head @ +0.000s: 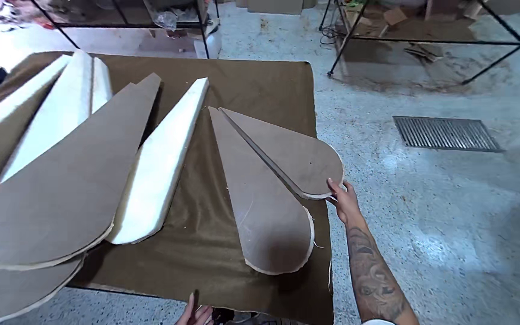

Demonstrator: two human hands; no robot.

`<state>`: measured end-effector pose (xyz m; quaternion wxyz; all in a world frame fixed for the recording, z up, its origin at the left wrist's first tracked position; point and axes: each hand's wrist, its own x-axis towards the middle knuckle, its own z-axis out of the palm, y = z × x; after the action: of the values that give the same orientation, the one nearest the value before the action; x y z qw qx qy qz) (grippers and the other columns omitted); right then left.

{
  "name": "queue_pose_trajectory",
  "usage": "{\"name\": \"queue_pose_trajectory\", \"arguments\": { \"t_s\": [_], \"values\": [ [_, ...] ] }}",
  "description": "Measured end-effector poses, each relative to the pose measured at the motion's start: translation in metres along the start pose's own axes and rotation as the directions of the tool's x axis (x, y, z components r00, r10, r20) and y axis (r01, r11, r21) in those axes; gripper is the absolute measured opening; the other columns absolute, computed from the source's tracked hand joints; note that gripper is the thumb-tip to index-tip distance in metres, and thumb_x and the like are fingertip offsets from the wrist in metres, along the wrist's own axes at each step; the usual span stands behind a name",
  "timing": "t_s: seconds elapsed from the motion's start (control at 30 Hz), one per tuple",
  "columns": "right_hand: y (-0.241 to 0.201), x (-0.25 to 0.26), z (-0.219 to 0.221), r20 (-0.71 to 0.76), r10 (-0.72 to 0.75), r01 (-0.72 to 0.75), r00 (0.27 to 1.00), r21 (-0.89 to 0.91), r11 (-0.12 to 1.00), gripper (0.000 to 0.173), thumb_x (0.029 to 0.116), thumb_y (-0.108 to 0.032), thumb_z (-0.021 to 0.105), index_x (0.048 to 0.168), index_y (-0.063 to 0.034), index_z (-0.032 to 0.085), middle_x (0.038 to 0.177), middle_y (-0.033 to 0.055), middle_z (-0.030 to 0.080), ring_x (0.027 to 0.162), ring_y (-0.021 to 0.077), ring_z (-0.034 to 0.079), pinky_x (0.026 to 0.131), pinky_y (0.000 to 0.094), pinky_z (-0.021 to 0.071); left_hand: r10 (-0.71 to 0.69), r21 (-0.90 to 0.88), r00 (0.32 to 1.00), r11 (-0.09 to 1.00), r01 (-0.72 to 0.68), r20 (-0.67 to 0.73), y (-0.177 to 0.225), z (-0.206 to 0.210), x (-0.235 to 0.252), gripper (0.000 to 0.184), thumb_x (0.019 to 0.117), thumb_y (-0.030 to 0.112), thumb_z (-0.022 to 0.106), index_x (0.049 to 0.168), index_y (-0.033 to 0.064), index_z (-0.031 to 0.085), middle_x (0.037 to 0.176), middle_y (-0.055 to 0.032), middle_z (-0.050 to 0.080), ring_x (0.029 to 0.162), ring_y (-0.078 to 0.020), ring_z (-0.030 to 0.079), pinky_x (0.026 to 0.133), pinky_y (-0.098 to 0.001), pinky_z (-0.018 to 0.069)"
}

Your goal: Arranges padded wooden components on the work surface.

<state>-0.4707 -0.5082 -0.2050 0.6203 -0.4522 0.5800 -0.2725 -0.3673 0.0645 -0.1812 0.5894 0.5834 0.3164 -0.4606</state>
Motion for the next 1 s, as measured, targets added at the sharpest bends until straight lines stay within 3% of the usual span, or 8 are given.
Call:
{"name": "queue_pose_trajectory", "arguments": {
  "t_s": [0.1, 0.2, 0.37, 0.47, 0.57, 0.67, 0.8, 1.0],
  "values": [
    [-0.012, 0.003, -0.001, 0.075, 0.039, -0.044, 0.996, 0.061, 0.997, 0.059, 0.0921, -0.036, 0.077, 0.139, -0.0067, 0.056, 0.114, 0.0152, 0.072, 0.093, 0.0264, 0.073, 0.080, 0.0436, 0.0622, 0.000, 0.063, 0.996, 0.998, 0.006, -0.089, 0.000, 0.012, 0.001, 0.063, 0.1013, 0.046, 0.062, 0.140, -0.0014, 0.049, 0.120, -0.0221, 0.068, 0.107, -0.0364, 0.070, 0.088, -0.0559, 0.0597],
    [-0.026, 0.007, -0.006, 0.137, -0.052, 0.041, 0.989, 0.081, 0.996, 0.048, 0.1014, -0.041, 0.064, 0.135, -0.0076, 0.057, 0.116, 0.0107, 0.070, 0.098, 0.0205, 0.071, 0.086, 0.0400, 0.0609, 0.065, 0.155, 0.995, 0.986, -0.052, -0.081, 0.003, 0.031, -0.005, 0.043, 0.1015, 0.031, 0.066, 0.119, -0.0074, 0.059, 0.103, -0.0227, 0.075, 0.090, -0.0370, 0.076, 0.078, -0.0531, 0.0642],
    [0.034, -0.021, -0.038, 0.107, 0.204, -0.161, 0.973, -0.317, 0.935, 0.084, 0.0972, -0.076, 0.039, 0.151, -0.0129, 0.045, 0.144, 0.0174, 0.057, 0.126, 0.0351, 0.059, 0.097, 0.0589, 0.0523, 0.057, 0.157, 0.996, 0.987, -0.046, -0.066, -0.014, 0.024, 0.010, 0.028, 0.1021, 0.018, 0.065, 0.110, -0.0078, 0.057, 0.096, -0.0229, 0.076, 0.085, -0.0355, 0.077, 0.074, -0.0492, 0.0656],
    [0.062, -0.060, -0.043, 0.161, 0.241, -0.162, 0.957, -0.390, 0.906, 0.049, 0.0961, -0.042, 0.071, 0.128, -0.0055, 0.066, 0.114, 0.0165, 0.073, 0.100, 0.0309, 0.072, 0.083, 0.0517, 0.0606, 0.047, 0.014, 0.998, 0.999, -0.048, 0.047, -0.016, 0.008, 0.008, 0.033, 0.1045, 0.020, 0.060, 0.123, -0.0069, 0.058, 0.107, -0.0245, 0.074, 0.095, -0.0367, 0.075, 0.081, -0.0513, 0.0634],
    [0.061, -0.068, -0.033, 0.005, 0.152, -0.138, 0.988, -0.392, 0.909, 0.029, 0.0934, -0.022, 0.077, 0.108, 0.0028, 0.071, 0.097, 0.0188, 0.073, 0.086, 0.0288, 0.072, 0.077, 0.0475, 0.0603, 0.042, -0.103, 0.994, 0.994, -0.032, 0.097, 0.000, -0.005, 0.006, 0.053, 0.1066, 0.040, 0.053, 0.143, 0.0012, 0.049, 0.121, -0.0210, 0.070, 0.106, -0.0349, 0.071, 0.088, -0.0526, 0.0603],
    [0.035, -0.070, -0.027, -0.098, 0.022, -0.074, 0.995, -0.569, 0.819, 0.026, 0.0927, -0.022, 0.078, 0.102, 0.0023, 0.072, 0.096, 0.0215, 0.070, 0.087, 0.0323, 0.068, 0.079, 0.0537, 0.0560, 0.098, -0.133, 0.995, 0.986, -0.099, -0.015, 0.021, -0.020, 0.025, 0.056, 0.1045, 0.040, 0.058, 0.143, 0.0008, 0.049, 0.119, -0.0201, 0.070, 0.100, -0.0330, 0.073, 0.083, -0.0512, 0.0620],
    [0.021, -0.062, -0.031, -0.164, -0.083, -0.074, 0.983, -0.766, 0.638, 0.026, 0.0896, -0.027, 0.079, 0.095, -0.0018, 0.076, 0.099, 0.0227, 0.070, 0.095, 0.0381, 0.066, 0.085, 0.0604, 0.0514, 0.126, 0.069, 0.979, 0.991, -0.116, -0.158, 0.034, -0.022, 0.024, 0.041, 0.0984, 0.021, 0.071, 0.119, -0.0095, 0.052, 0.092, -0.0226, 0.073, 0.074, -0.0302, 0.076, 0.068, -0.0440, 0.0662],
    [0.047, -0.052, -0.025, -0.129, -0.067, -0.088, 0.989, -0.897, 0.434, 0.040, 0.0882, -0.035, 0.077, 0.103, 0.0026, 0.074, 0.114, 0.0287, 0.069, 0.112, 0.0442, 0.064, 0.096, 0.0638, 0.0494, 0.048, 0.204, 0.994, 0.979, -0.026, -0.102, 0.025, -0.028, 0.020, 0.040, 0.0991, 0.024, 0.070, 0.121, -0.0067, 0.057, 0.094, -0.0197, 0.076, 0.082, -0.0308, 0.077, 0.072, -0.0458, 0.0649]
  ]
}}
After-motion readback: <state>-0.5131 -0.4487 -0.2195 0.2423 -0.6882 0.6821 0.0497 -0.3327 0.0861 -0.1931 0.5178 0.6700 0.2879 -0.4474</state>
